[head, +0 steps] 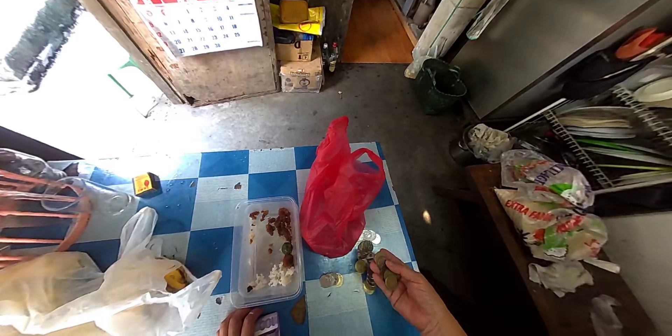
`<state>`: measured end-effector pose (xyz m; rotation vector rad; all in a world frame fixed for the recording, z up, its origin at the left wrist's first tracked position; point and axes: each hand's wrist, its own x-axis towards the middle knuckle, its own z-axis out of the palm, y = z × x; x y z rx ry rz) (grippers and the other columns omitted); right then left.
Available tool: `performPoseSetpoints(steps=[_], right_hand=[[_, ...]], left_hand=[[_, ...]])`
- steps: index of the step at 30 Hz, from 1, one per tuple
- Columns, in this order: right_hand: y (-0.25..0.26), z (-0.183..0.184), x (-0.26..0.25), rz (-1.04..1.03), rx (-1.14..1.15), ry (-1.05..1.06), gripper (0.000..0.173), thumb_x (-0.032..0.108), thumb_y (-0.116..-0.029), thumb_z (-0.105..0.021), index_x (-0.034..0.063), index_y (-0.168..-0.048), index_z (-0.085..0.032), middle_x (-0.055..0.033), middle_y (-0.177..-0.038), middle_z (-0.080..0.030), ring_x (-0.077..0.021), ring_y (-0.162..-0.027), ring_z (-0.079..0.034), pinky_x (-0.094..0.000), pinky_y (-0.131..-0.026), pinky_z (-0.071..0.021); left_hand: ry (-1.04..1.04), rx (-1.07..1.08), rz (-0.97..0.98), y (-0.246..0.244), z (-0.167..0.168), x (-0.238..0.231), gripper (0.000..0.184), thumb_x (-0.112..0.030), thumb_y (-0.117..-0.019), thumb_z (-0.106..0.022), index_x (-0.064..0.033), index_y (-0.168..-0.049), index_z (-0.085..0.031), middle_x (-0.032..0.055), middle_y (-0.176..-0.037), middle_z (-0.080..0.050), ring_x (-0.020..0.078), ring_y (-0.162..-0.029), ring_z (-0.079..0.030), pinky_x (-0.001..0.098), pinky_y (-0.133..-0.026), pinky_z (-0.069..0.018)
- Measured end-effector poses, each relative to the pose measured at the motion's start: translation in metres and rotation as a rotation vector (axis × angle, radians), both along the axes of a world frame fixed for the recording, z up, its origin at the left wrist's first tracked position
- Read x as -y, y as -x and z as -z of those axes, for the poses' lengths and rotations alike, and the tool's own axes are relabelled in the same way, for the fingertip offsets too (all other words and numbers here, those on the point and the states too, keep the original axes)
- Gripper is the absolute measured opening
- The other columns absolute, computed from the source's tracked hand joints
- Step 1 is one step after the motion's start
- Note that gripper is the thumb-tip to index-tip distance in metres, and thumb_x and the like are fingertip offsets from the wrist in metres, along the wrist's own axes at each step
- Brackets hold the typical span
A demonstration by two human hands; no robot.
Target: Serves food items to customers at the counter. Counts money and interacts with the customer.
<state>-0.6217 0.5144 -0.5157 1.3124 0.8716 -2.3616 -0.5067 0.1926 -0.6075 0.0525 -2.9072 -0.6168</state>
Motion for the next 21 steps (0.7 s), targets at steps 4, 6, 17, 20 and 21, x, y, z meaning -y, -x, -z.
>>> performPoseSetpoints(steps=[4,6,17,20,21], right_hand=[[-0.004,0.003,-0.006,-0.005,-0.045,0.011,0.034,0.007,-0.1066,-0.032,-0.0015,-0.132,-0.054,-0.0174,-0.105,-0.071,-0.0257,-0.088,-0.075,-0.0352,-0.077,-0.0637],[-0.006,0.005,-0.011,-0.014,-0.065,0.003,0.038,0.002,-0.1022,-0.032,-0.0025,-0.134,-0.052,-0.0181,-0.109,-0.069,-0.0261,-0.09,-0.074,-0.036,-0.079,-0.0634],[-0.012,-0.014,-0.014,-0.058,-0.131,-0.029,0.038,0.004,-0.1031,-0.027,-0.004,-0.131,-0.052,-0.0183,-0.109,-0.067,-0.0271,-0.093,-0.072,-0.0377,-0.084,-0.0618],[-0.015,-0.029,-0.009,-0.064,-0.12,-0.04,0.041,0.013,-0.1097,-0.025,-0.0055,-0.133,-0.052,-0.0192,-0.11,-0.069,-0.0269,-0.095,-0.073,-0.0371,-0.086,-0.0614],[-0.017,-0.037,-0.003,-0.08,-0.112,-0.085,0.041,0.015,-0.1107,-0.025,-0.0055,-0.133,-0.053,-0.0184,-0.11,-0.069,-0.0256,-0.094,-0.073,-0.036,-0.084,-0.0613]], left_hand=[[-0.093,-0.033,0.156,0.0,-0.006,0.002,0.026,-0.008,-0.0792,-0.064,-0.0014,-0.103,-0.073,0.022,-0.098,-0.073,0.0446,-0.093,-0.07,0.0583,-0.081,-0.0537],[-0.228,-0.045,0.31,0.01,-0.02,-0.009,0.02,-0.007,-0.087,-0.065,-0.0005,-0.105,-0.07,0.0183,-0.096,-0.074,0.0369,-0.091,-0.072,0.0512,-0.086,-0.056],[-0.178,0.374,0.68,0.065,-0.082,-0.101,0.045,0.013,-0.086,-0.063,-0.0035,-0.127,-0.07,0.0209,-0.145,-0.057,0.0432,-0.138,-0.051,0.0564,-0.106,-0.0484],[-0.54,0.222,0.571,0.062,-0.107,-0.114,0.045,0.009,-0.0909,-0.054,0.0024,-0.135,-0.064,0.0242,-0.146,-0.056,0.0392,-0.138,-0.054,0.0505,-0.11,-0.0481],[-0.785,0.286,0.506,0.063,-0.116,-0.118,0.043,0.002,-0.0988,-0.047,0.008,-0.141,-0.056,0.0274,-0.151,-0.049,0.0353,-0.142,-0.049,0.0458,-0.115,-0.044]])
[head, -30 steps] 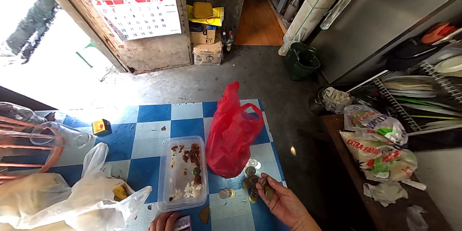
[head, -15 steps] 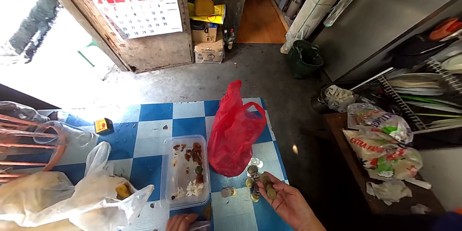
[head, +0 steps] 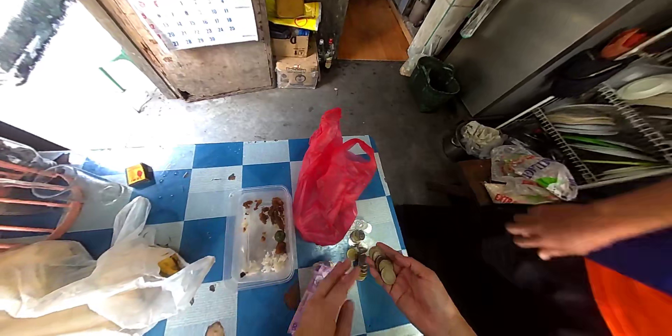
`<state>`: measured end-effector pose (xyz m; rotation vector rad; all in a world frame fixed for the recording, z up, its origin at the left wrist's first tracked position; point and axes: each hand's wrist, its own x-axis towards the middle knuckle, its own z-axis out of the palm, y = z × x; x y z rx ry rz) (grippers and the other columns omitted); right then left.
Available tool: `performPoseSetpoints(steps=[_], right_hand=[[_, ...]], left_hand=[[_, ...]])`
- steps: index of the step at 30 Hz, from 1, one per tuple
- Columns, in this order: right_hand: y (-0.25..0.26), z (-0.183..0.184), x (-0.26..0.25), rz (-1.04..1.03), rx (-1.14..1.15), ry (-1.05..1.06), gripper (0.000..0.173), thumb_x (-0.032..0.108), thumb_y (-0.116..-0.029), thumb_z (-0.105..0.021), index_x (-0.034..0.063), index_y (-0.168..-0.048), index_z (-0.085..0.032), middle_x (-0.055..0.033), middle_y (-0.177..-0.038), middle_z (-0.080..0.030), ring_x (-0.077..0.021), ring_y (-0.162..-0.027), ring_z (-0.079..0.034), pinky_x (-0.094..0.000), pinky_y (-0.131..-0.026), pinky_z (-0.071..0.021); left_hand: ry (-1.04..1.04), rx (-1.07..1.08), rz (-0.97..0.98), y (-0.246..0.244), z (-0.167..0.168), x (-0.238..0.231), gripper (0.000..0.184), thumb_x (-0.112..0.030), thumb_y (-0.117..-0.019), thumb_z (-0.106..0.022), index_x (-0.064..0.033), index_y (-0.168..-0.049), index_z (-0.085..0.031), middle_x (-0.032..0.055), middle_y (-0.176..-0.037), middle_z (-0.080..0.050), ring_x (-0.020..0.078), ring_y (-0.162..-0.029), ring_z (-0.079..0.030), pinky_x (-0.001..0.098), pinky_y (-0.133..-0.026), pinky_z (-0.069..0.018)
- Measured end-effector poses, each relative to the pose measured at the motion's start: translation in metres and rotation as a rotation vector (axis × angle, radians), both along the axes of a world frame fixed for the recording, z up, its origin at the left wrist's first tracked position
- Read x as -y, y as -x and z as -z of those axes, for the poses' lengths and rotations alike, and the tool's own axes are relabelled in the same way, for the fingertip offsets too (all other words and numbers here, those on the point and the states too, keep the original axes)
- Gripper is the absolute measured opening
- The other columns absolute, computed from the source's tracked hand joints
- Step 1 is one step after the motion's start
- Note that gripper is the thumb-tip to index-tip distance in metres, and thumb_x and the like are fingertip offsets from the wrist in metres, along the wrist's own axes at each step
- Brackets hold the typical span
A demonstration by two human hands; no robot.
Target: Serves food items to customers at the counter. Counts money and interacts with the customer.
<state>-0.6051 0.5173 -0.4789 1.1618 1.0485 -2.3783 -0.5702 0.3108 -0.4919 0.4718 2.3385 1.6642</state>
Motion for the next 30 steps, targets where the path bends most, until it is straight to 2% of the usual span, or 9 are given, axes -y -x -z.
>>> performPoseSetpoints(steps=[2,4,7,9,10,13,17,26,30], right_hand=[[-0.008,-0.019,0.018,-0.08,-0.037,-0.164,0.043,0.018,-0.1122,-0.024,-0.0062,-0.134,-0.052,-0.0164,-0.114,-0.068,-0.0216,-0.098,-0.071,-0.0333,-0.087,-0.0597],[-0.025,-0.032,0.037,-0.295,-0.178,-0.364,0.05,0.022,-0.1111,-0.022,-0.0067,-0.142,-0.049,-0.0154,-0.132,-0.063,-0.018,-0.116,-0.064,-0.0334,-0.101,-0.052],[-0.043,-0.043,0.041,-0.574,-0.449,-0.534,0.057,0.03,-0.1104,-0.028,-0.0096,-0.148,-0.046,-0.0197,-0.15,-0.054,-0.0199,-0.14,-0.052,-0.039,-0.12,-0.0401],[-0.044,-0.052,0.035,-0.474,-0.518,-0.655,0.046,0.02,-0.1102,-0.035,-0.0109,-0.136,-0.057,-0.0179,-0.135,-0.066,-0.0185,-0.127,-0.062,-0.0377,-0.112,-0.0487],[-0.043,-0.053,0.029,-0.415,-0.546,-0.756,0.038,0.013,-0.1087,-0.039,-0.0103,-0.129,-0.062,-0.0155,-0.125,-0.071,-0.0171,-0.117,-0.068,-0.0358,-0.105,-0.0545],[-0.044,-0.045,0.011,-0.399,-0.604,-1.097,0.023,0.005,-0.0992,-0.058,-0.0075,-0.115,-0.07,-0.0114,-0.105,-0.073,-0.0096,-0.094,-0.071,-0.0266,-0.087,-0.06],[-0.051,-0.035,0.006,-0.505,-0.666,-1.291,0.016,0.006,-0.0914,-0.07,-0.001,-0.104,-0.077,-0.0127,-0.098,-0.072,-0.0102,-0.085,-0.069,-0.0222,-0.077,-0.0591],[-0.05,-0.032,0.031,-0.475,-0.781,-1.381,0.011,0.01,-0.0857,-0.078,0.0002,-0.092,-0.076,-0.0102,-0.088,-0.071,-0.0062,-0.077,-0.067,-0.0156,-0.07,-0.0559],[-0.047,-0.019,0.031,-0.579,-0.746,-1.44,0.013,0.01,-0.0829,-0.078,0.0012,-0.092,-0.077,-0.0142,-0.092,-0.07,-0.0166,-0.079,-0.071,-0.0265,-0.07,-0.061]], left_hand=[[-0.404,0.378,-0.075,0.009,-0.007,-0.011,0.055,-0.017,-0.1083,-0.034,0.0095,-0.156,-0.028,0.0262,-0.165,-0.025,0.0273,-0.154,-0.029,0.0418,-0.125,-0.0293],[-0.617,0.696,-0.148,0.02,-0.007,-0.024,0.059,-0.029,-0.1116,-0.025,-0.0026,-0.163,-0.015,0.0131,-0.17,-0.019,0.0188,-0.155,-0.026,0.0412,-0.125,-0.0281],[-1.033,1.093,-0.312,0.031,-0.004,-0.041,0.044,-0.026,-0.1128,-0.026,-0.0082,-0.149,-0.045,0.0087,-0.137,-0.063,0.0183,-0.118,-0.065,0.0357,-0.095,-0.0551],[-1.236,1.261,-0.223,0.036,0.002,-0.037,0.042,-0.023,-0.1123,-0.025,-0.0055,-0.134,-0.057,0.0121,-0.121,-0.071,0.0233,-0.105,-0.072,0.0363,-0.089,-0.0599],[-1.301,1.308,-0.144,0.037,0.005,-0.033,0.046,-0.025,-0.1124,-0.024,-0.0045,-0.132,-0.059,0.0132,-0.122,-0.07,0.026,-0.108,-0.071,0.0401,-0.094,-0.0589],[-1.34,1.307,0.11,0.035,0.016,-0.022,0.066,-0.047,-0.1092,-0.014,-0.0076,-0.14,-0.057,0.0116,-0.142,-0.061,0.0286,-0.132,-0.059,0.0468,-0.108,-0.0486],[-1.333,1.292,0.276,0.034,0.021,-0.02,0.084,-0.071,-0.1001,-0.015,-0.0113,-0.141,-0.059,0.0108,-0.146,-0.057,0.0286,-0.135,-0.055,0.0482,-0.111,-0.0447],[-1.346,1.288,0.371,0.032,0.024,-0.022,0.086,-0.078,-0.096,-0.02,-0.0167,-0.142,-0.06,0.009,-0.139,-0.063,0.0244,-0.125,-0.062,0.0416,-0.103,-0.0517],[-1.305,1.338,0.284,0.026,0.02,-0.02,0.081,-0.071,-0.0989,-0.016,-0.0159,-0.14,-0.059,0.007,-0.134,-0.066,0.0219,-0.123,-0.063,0.0398,-0.101,-0.053]])
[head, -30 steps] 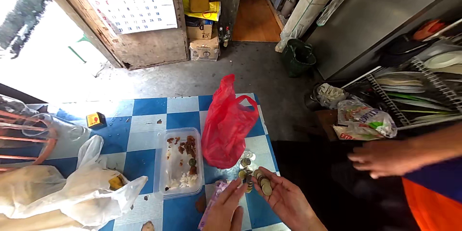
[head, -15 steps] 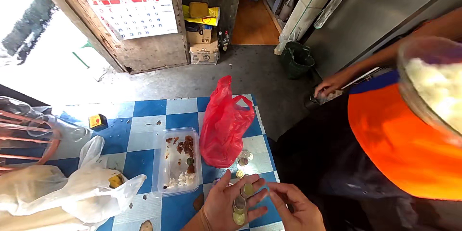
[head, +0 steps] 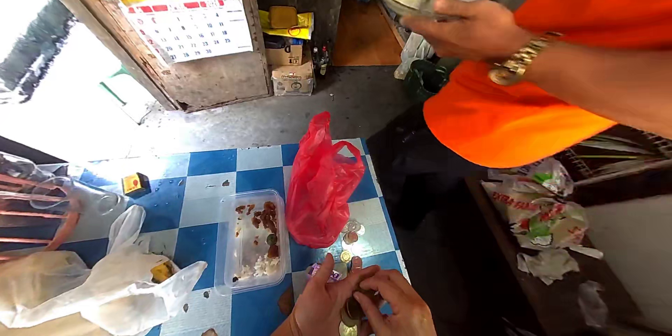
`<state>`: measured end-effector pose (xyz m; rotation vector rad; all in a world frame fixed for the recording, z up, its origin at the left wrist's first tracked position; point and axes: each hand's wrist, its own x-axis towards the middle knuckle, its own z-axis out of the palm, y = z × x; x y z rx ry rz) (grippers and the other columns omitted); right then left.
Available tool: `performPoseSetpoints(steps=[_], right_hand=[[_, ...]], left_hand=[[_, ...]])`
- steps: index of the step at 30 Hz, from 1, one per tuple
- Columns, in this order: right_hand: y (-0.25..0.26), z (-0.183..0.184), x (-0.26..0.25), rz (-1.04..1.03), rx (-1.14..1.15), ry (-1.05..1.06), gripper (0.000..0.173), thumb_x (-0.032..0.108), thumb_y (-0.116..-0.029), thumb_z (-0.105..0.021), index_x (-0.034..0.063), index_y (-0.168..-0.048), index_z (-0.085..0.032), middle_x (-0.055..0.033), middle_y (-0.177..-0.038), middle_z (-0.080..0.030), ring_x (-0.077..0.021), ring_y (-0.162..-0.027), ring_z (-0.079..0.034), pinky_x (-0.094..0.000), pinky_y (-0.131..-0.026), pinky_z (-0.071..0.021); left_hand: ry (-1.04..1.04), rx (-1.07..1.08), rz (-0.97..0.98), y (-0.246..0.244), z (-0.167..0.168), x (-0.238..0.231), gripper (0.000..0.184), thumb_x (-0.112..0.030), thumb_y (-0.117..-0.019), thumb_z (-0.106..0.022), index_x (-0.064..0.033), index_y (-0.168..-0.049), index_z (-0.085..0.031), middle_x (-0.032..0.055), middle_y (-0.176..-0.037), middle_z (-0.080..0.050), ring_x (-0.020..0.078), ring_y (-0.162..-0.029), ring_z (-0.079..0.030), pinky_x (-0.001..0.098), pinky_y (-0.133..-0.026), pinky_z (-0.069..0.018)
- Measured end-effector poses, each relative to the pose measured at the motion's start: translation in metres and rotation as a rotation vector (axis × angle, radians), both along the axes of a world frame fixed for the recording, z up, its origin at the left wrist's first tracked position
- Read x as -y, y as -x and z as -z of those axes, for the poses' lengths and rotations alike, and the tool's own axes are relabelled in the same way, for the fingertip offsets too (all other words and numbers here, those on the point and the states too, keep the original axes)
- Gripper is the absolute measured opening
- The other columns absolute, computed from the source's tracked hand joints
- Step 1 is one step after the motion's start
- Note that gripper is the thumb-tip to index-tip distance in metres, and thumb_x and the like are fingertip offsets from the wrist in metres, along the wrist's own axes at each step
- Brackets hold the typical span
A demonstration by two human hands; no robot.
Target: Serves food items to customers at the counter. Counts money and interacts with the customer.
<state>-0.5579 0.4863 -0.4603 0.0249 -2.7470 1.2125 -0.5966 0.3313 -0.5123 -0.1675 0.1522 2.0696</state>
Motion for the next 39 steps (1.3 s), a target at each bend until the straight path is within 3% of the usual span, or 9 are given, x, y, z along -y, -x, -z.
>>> performPoseSetpoints(steps=[7,13,17,21,28,32,35,37,39], right_hand=[[-0.001,0.007,-0.018,-0.041,0.065,0.08,0.011,0.007,-0.088,-0.072,-0.0001,-0.095,-0.077,-0.0124,-0.095,-0.073,-0.0115,-0.082,-0.072,-0.0218,-0.077,-0.0603],[-0.008,0.003,-0.014,-0.05,0.056,0.046,0.012,0.003,-0.0891,-0.07,-0.0002,-0.097,-0.078,-0.0147,-0.095,-0.072,-0.0153,-0.085,-0.072,-0.0242,-0.079,-0.06],[-0.008,0.007,-0.008,-0.074,-0.087,-0.032,0.01,0.009,-0.0908,-0.071,0.0071,-0.094,-0.08,-0.0109,-0.09,-0.071,-0.0148,-0.087,-0.069,-0.0222,-0.081,-0.0577],[-0.003,0.015,-0.01,-0.162,-0.088,-0.145,0.014,0.011,-0.0904,-0.069,0.0139,-0.095,-0.082,-0.0109,-0.091,-0.068,-0.0175,-0.082,-0.067,-0.0274,-0.076,-0.0581],[-0.007,0.002,-0.011,-0.19,-0.058,-0.04,0.012,0.013,-0.0927,-0.071,0.0106,-0.097,-0.081,-0.011,-0.089,-0.069,-0.0153,-0.083,-0.066,-0.0234,-0.078,-0.0567],[-0.012,0.011,-0.008,-0.308,-0.048,-0.076,0.013,0.021,-0.0929,-0.072,0.0158,-0.099,-0.083,-0.011,-0.084,-0.066,-0.0223,-0.077,-0.066,-0.0351,-0.069,-0.0563],[-0.011,0.006,-0.017,-0.183,-0.027,0.019,0.016,0.019,-0.0969,-0.069,0.01,-0.101,-0.081,-0.0108,-0.093,-0.071,-0.0171,-0.086,-0.069,-0.0302,-0.079,-0.059],[-0.005,0.015,-0.027,-0.026,-0.043,-0.017,0.018,0.015,-0.0951,-0.067,0.0046,-0.1,-0.08,-0.0122,-0.09,-0.072,-0.0148,-0.076,-0.069,-0.0267,-0.07,-0.0596],[0.0,0.038,-0.039,0.068,0.085,-0.134,0.019,0.014,-0.0935,-0.066,0.0024,-0.102,-0.079,-0.0137,-0.09,-0.073,-0.0208,-0.072,-0.071,-0.0339,-0.066,-0.0613]], left_hand=[[0.025,0.03,-0.014,-0.005,0.011,0.007,0.088,-0.067,-0.0994,-0.003,-0.0119,-0.143,-0.055,0.0114,-0.137,-0.063,0.0274,-0.126,-0.061,0.0457,-0.108,-0.0479],[-0.002,-0.033,-0.005,-0.005,0.018,0.007,0.091,-0.076,-0.0959,-0.008,-0.0137,-0.144,-0.055,0.0112,-0.137,-0.063,0.0273,-0.125,-0.061,0.0459,-0.106,-0.049],[-0.058,-0.015,0.0,-0.006,0.016,0.005,0.088,-0.08,-0.0938,-0.021,-0.0157,-0.14,-0.059,0.01,-0.133,-0.066,0.0246,-0.122,-0.064,0.0415,-0.103,-0.0517],[-0.066,0.008,0.03,-0.005,0.013,0.004,0.085,-0.08,-0.0929,-0.026,-0.0169,-0.139,-0.059,0.0087,-0.132,-0.066,0.0224,-0.121,-0.064,0.039,-0.101,-0.0524],[-0.051,-0.017,0.014,-0.005,0.018,0.004,0.091,-0.08,-0.0941,-0.014,-0.0174,-0.142,-0.059,0.0105,-0.135,-0.065,0.0246,-0.121,-0.064,0.0404,-0.101,-0.053],[-0.026,-0.02,0.025,-0.008,0.019,0.003,0.095,-0.078,-0.0934,-0.004,-0.0163,-0.145,-0.054,0.0101,-0.142,-0.062,0.0222,-0.125,-0.063,0.0373,-0.101,-0.0525],[0.065,0.043,0.041,-0.013,0.018,0.011,0.091,-0.076,-0.0961,-0.008,-0.015,-0.138,-0.061,0.0103,-0.132,-0.067,0.0243,-0.119,-0.065,0.0401,-0.1,-0.0536],[0.184,0.122,0.05,-0.021,0.02,0.021,0.094,-0.075,-0.0975,-0.006,-0.0107,-0.142,-0.058,0.0135,-0.14,-0.063,0.0297,-0.13,-0.06,0.0465,-0.108,-0.0484],[0.288,0.197,0.048,-0.03,0.024,0.03,0.097,-0.077,-0.0969,-0.006,-0.008,-0.145,-0.054,0.016,-0.145,-0.059,0.0325,-0.134,-0.056,0.0489,-0.11,-0.0466]])
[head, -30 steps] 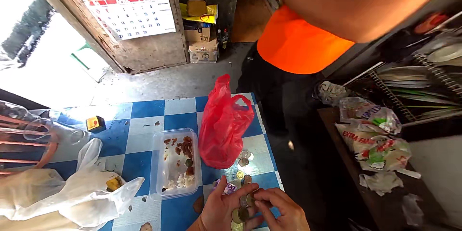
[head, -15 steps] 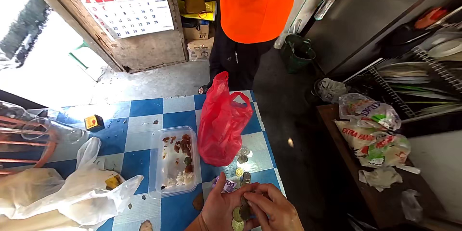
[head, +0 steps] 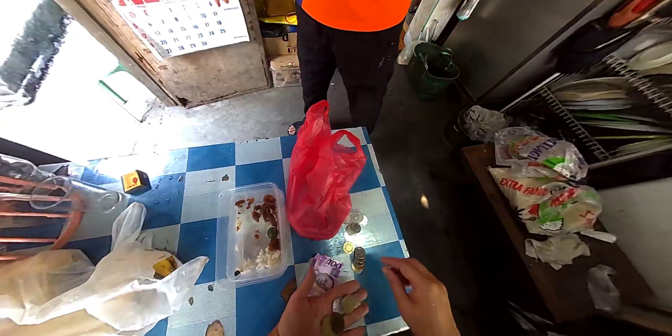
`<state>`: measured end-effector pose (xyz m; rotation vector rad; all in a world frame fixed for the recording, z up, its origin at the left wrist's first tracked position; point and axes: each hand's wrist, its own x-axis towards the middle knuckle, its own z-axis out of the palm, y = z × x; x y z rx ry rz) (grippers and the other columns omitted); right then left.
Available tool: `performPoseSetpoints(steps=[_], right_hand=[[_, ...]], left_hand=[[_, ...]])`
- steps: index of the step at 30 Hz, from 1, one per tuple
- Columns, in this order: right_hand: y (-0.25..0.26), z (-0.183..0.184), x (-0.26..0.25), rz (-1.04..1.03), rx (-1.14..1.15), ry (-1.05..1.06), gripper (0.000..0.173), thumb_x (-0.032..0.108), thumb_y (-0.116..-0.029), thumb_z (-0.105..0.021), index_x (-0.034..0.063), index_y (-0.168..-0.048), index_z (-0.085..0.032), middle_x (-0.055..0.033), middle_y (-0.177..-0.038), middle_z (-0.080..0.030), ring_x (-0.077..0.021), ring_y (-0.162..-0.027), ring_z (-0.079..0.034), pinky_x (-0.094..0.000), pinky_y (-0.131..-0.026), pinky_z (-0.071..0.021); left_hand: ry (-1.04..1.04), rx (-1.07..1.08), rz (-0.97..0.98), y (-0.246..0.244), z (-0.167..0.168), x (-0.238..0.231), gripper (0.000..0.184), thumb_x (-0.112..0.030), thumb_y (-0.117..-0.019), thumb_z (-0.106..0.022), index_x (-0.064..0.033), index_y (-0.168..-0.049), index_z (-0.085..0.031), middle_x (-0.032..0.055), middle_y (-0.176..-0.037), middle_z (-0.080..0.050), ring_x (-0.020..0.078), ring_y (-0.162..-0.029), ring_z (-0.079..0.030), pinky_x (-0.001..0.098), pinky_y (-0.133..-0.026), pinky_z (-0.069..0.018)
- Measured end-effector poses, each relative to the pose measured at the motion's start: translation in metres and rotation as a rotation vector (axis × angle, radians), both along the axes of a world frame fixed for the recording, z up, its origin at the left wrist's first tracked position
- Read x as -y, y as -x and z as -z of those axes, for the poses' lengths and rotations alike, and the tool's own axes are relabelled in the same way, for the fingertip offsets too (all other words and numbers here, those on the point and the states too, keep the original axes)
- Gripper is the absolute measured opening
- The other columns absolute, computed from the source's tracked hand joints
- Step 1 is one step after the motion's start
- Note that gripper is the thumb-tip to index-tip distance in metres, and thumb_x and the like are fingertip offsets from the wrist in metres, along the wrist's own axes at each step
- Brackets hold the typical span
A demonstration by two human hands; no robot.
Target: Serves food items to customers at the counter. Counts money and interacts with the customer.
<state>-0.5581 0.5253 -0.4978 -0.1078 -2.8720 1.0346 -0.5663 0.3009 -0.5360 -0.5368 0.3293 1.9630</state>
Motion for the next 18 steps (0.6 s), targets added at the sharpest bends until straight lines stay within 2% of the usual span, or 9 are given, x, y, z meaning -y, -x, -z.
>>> performPoseSetpoints(steps=[1,2,4,7,10,12,14,16,18], right_hand=[[0.004,0.007,-0.004,0.01,0.175,-0.027,0.021,0.013,-0.0954,-0.066,0.0002,-0.108,-0.077,-0.0184,-0.096,-0.073,-0.0293,-0.08,-0.073,-0.0432,-0.074,-0.0617],[0.01,0.011,-0.005,0.002,0.373,-0.022,0.025,0.014,-0.099,-0.063,-0.001,-0.116,-0.074,-0.022,-0.107,-0.072,-0.0351,-0.093,-0.072,-0.0494,-0.086,-0.0588],[0.017,0.029,0.0,-0.032,0.464,-0.056,0.028,0.017,-0.1009,-0.062,0.0015,-0.122,-0.073,-0.0224,-0.116,-0.071,-0.0366,-0.104,-0.071,-0.0507,-0.094,-0.0567],[0.019,0.055,0.019,-0.025,0.268,-0.163,0.029,0.023,-0.0974,-0.068,0.003,-0.116,-0.076,-0.0222,-0.108,-0.072,-0.0377,-0.099,-0.072,-0.0506,-0.086,-0.0597],[0.024,0.066,0.027,0.004,0.229,-0.19,0.028,0.025,-0.0942,-0.071,0.0008,-0.108,-0.077,-0.0222,-0.105,-0.073,-0.0389,-0.099,-0.072,-0.052,-0.084,-0.0593],[0.029,0.06,0.029,0.02,0.308,-0.15,0.024,0.021,-0.0949,-0.068,0.0015,-0.104,-0.077,-0.0207,-0.106,-0.073,-0.0368,-0.101,-0.072,-0.0511,-0.087,-0.0582],[0.033,0.05,0.026,0.032,0.404,-0.096,0.024,0.021,-0.0969,-0.064,0.0059,-0.107,-0.079,-0.0178,-0.108,-0.074,-0.0331,-0.104,-0.071,-0.0494,-0.091,-0.0568],[0.033,0.047,0.02,0.057,0.394,-0.014,0.023,0.02,-0.0972,-0.065,0.0096,-0.109,-0.081,-0.0169,-0.108,-0.074,-0.0315,-0.103,-0.071,-0.0495,-0.091,-0.0563],[0.032,0.048,0.017,0.095,0.33,0.065,0.018,0.017,-0.0952,-0.069,0.0087,-0.105,-0.082,-0.0168,-0.105,-0.075,-0.0303,-0.099,-0.072,-0.0479,-0.089,-0.0572]], left_hand=[[0.037,0.016,0.001,-0.004,0.002,0.004,0.097,-0.076,-0.0969,-0.004,-0.0075,-0.145,-0.052,0.0164,-0.146,-0.058,0.033,-0.135,-0.056,0.0492,-0.109,-0.0465],[0.063,0.026,0.0,-0.008,0.004,0.008,0.097,-0.075,-0.0972,-0.002,-0.0072,-0.146,-0.052,0.0166,-0.146,-0.057,0.0334,-0.135,-0.055,0.0497,-0.11,-0.0462],[0.11,0.048,-0.005,-0.013,0.007,0.013,0.096,-0.073,-0.0982,0.0,-0.0069,-0.144,-0.053,0.0169,-0.144,-0.058,0.0339,-0.134,-0.056,0.0505,-0.109,-0.0461],[0.125,0.056,-0.011,-0.015,0.012,0.016,0.094,-0.071,-0.0993,-0.001,-0.0064,-0.142,-0.054,0.0163,-0.141,-0.06,0.0324,-0.131,-0.058,0.048,-0.107,-0.0478],[0.143,0.031,-0.036,-0.008,0.02,0.018,0.094,-0.071,-0.0991,0.001,-0.0068,-0.141,-0.054,0.0147,-0.137,-0.062,0.03,-0.125,-0.062,0.0447,-0.103,-0.051],[0.192,0.039,-0.072,-0.003,0.024,0.024,0.095,-0.071,-0.0993,0.002,-0.0068,-0.139,-0.055,0.0143,-0.135,-0.064,0.0289,-0.123,-0.063,0.0438,-0.1,-0.052],[0.205,0.059,-0.111,-0.002,0.026,0.033,0.093,-0.071,-0.0998,0.0,-0.0069,-0.138,-0.056,0.015,-0.134,-0.064,0.0294,-0.122,-0.063,0.0441,-0.1,-0.0523],[0.201,0.087,-0.132,-0.002,0.023,0.038,0.088,-0.067,-0.1024,-0.003,-0.0064,-0.138,-0.057,0.0161,-0.134,-0.065,0.0305,-0.122,-0.064,0.0444,-0.1,-0.0528],[0.184,0.086,-0.13,-0.003,0.019,0.038,0.081,-0.06,-0.106,-0.005,-0.0063,-0.137,-0.058,0.0159,-0.134,-0.065,0.0306,-0.123,-0.064,0.0442,-0.101,-0.0528]])
